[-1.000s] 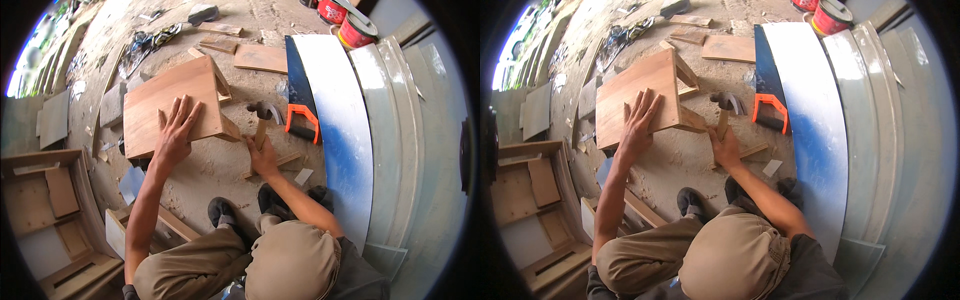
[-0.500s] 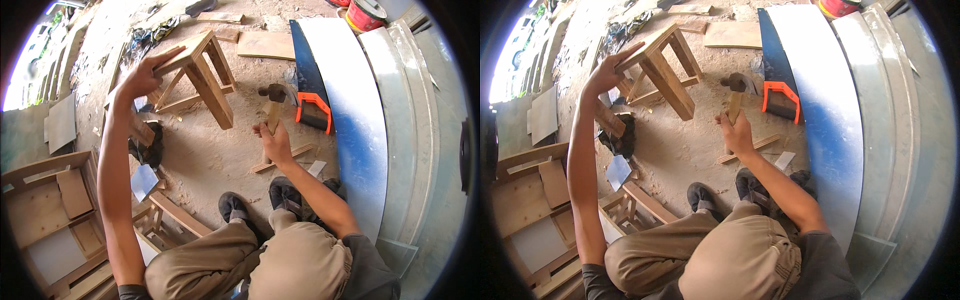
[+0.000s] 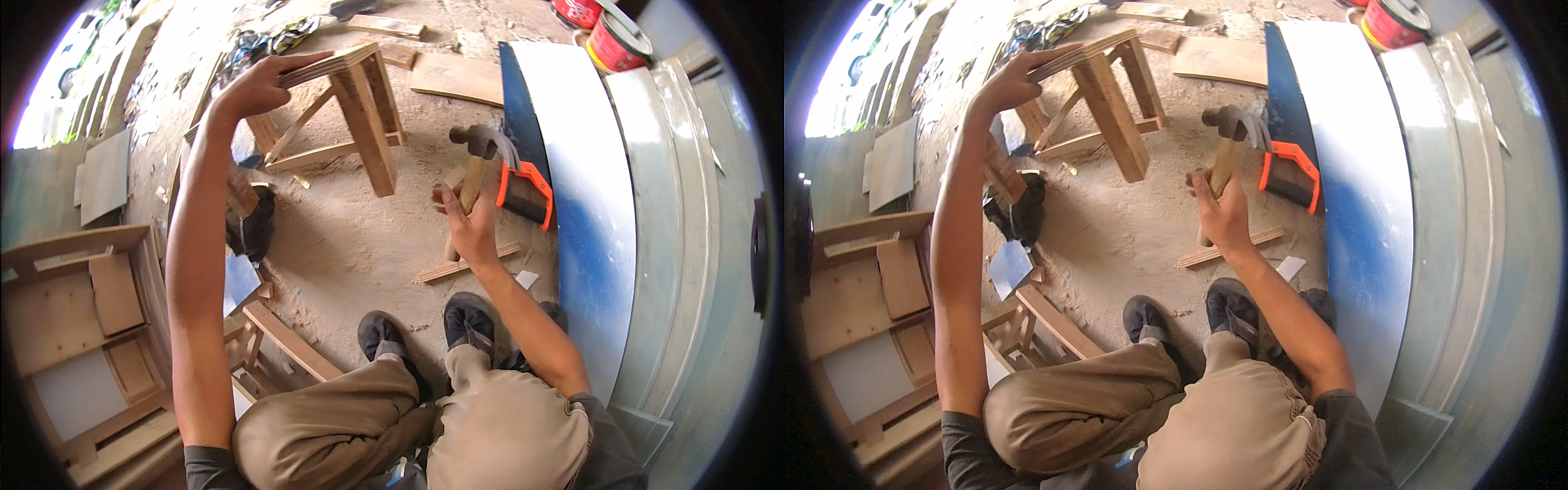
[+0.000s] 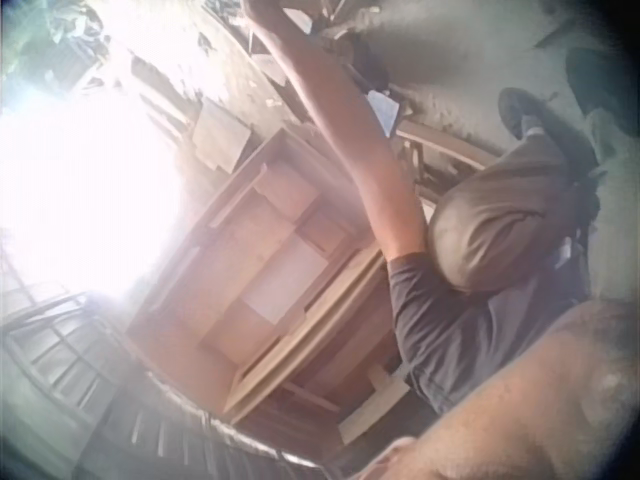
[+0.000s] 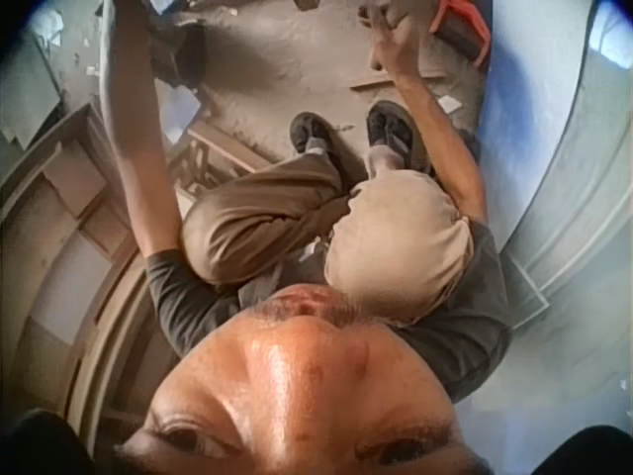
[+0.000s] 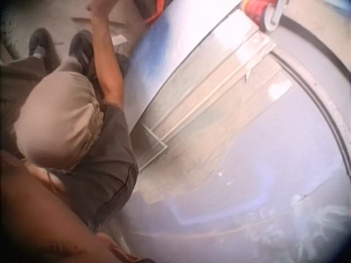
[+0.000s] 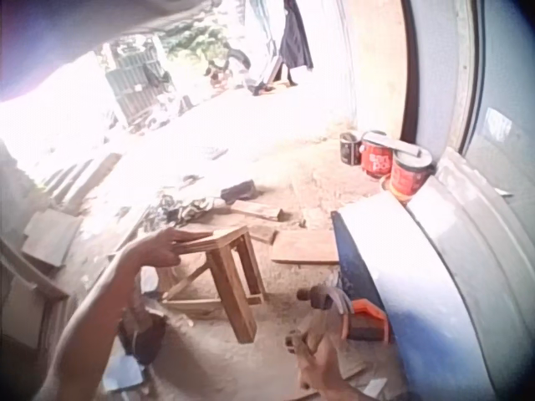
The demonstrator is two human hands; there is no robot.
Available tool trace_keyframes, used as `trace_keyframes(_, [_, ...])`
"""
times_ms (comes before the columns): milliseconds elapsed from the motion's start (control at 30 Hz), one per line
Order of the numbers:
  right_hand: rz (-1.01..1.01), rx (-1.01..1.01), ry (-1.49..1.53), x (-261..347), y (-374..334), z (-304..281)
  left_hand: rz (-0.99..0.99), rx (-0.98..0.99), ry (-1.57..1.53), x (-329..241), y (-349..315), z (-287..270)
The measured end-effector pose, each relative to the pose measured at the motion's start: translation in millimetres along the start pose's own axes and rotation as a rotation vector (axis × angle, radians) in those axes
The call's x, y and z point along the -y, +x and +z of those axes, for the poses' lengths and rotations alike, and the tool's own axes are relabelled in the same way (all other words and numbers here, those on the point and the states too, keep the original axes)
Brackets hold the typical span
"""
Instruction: The person assembles a small wooden stool by attaching legs to a seat using a hammer and nails. They repeatedly position the legs, hammer nails into the joints, and flip the stool to work on different sides.
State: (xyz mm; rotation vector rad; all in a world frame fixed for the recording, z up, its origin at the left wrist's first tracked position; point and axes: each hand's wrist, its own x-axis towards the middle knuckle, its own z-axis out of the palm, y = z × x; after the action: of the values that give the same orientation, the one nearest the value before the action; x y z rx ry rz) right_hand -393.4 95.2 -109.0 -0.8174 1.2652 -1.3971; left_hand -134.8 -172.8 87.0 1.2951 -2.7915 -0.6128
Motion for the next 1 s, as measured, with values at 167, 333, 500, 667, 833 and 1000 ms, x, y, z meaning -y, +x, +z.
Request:
trace_keyframes(167, [-0.124, 0.046, 0.023, 31, 23, 39, -0.089, 0.005, 0.009, -15, -18, 4])
trace_keyframes(333, [-0.159, 0.162, 0.264, 25, 52, 65, -0.018, -0.057, -0.069, -23, -27, 17])
trace_keyframes(500, [-0.001, 0.2, 0.1, 31, 47, 76, -0.027, -0.123, 0.008, -19, -38, 29])
trace_keyframes(667, [-0.042, 0.182, 0.196, 17, 32, 70, 0.033, -0.277, 0.072, -35, -59, 44])
trace_keyframes(833, [-0.057, 0.258, 0.051, 2, 25, 53, -0.011, -0.282, 0.119, -58, -85, 66])
trace_keyframes(1000, [0.07, 0.313, 0.017, -1, 14, 26, -0.066, -0.293, 0.223, -82, -119, 106])
